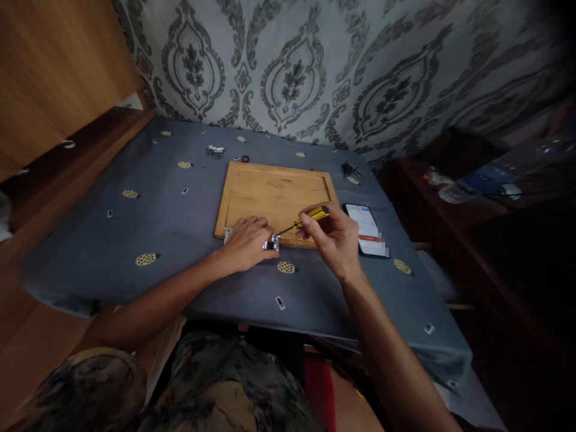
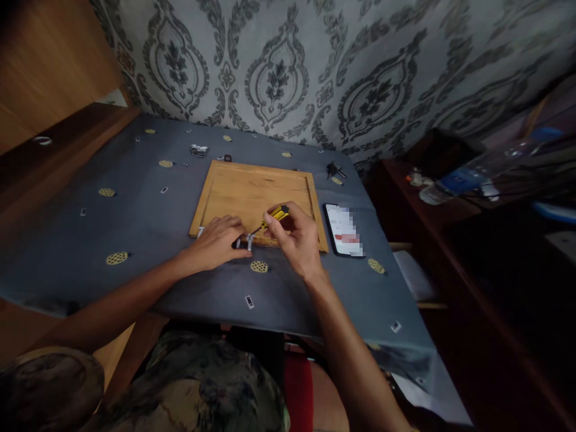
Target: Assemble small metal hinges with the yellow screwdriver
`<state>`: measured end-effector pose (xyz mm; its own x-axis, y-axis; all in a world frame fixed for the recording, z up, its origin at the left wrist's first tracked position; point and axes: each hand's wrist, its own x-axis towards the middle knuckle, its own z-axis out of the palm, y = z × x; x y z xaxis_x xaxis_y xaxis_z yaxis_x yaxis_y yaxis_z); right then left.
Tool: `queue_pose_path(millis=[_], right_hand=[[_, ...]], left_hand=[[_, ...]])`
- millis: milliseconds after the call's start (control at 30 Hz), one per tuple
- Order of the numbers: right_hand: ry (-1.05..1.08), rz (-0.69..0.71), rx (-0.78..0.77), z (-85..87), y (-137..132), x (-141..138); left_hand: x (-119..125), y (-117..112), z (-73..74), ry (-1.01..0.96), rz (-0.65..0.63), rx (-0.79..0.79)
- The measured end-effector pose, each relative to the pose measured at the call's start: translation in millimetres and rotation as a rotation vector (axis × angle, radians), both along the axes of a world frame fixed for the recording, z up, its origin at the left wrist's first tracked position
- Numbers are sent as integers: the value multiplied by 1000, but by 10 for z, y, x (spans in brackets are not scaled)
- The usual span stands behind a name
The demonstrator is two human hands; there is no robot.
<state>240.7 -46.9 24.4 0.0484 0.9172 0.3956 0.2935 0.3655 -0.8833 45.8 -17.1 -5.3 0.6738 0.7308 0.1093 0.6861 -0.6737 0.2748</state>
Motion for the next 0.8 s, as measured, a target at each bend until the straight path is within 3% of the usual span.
queue_pose_path(millis=[200,800], right_hand=[[-34,120,-67,52,32,15],[19,-88,-27,-72,111,-174]], left_hand=[[-2,-3,-26,-3,-1,15],[-2,-15,-13,3,2,13]])
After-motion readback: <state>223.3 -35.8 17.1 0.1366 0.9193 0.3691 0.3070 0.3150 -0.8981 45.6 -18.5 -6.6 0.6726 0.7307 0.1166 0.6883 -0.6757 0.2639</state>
